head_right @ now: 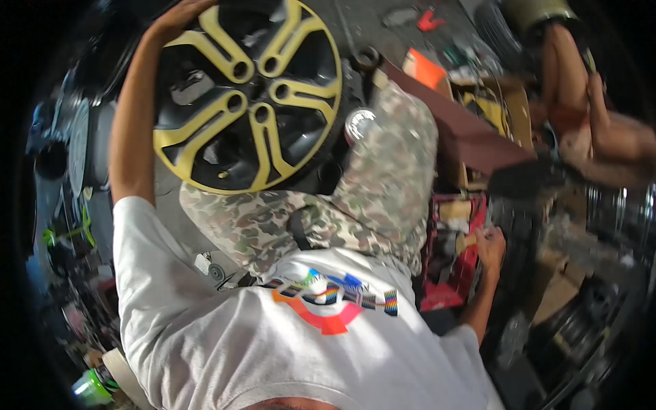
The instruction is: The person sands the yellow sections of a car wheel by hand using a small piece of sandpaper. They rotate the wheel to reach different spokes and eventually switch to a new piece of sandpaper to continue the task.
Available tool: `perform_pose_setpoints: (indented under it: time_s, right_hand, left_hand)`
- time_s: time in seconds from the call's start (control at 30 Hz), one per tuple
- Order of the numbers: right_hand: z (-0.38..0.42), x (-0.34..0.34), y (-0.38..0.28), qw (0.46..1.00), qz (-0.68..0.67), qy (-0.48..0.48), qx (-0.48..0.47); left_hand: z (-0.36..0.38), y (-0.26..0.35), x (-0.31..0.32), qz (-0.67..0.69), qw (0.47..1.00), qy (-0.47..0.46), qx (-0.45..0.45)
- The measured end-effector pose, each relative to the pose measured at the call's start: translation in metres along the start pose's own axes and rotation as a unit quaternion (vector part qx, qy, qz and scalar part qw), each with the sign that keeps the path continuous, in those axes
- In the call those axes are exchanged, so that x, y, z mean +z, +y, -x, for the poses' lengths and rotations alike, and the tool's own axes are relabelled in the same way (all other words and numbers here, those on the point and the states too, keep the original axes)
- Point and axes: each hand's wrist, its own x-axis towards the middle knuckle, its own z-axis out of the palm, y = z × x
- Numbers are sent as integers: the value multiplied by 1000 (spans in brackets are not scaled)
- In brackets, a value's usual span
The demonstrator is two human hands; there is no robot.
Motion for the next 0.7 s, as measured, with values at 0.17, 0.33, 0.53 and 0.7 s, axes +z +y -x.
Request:
perform_pose_setpoints:
  time_s: [0.17,0.33,0.53,0.7]
  right_hand:
    - [-38,-34,-116,974,-208,71,-51]
    - [-78,-40,-233,919,-290,110,-242]
    - [-113,-24,-362,853,-445,7,-273]
    - [-145,1,-447,817,-494,-130,-268]
  left_hand:
    - [6,7,-4,-11,999,-28,31]
    - [26,18,-5,-55,997,-29,51]
    - [-13,1,-15,-174,968,-120,136]
    - [11,16,-18,-145,975,-153,71]
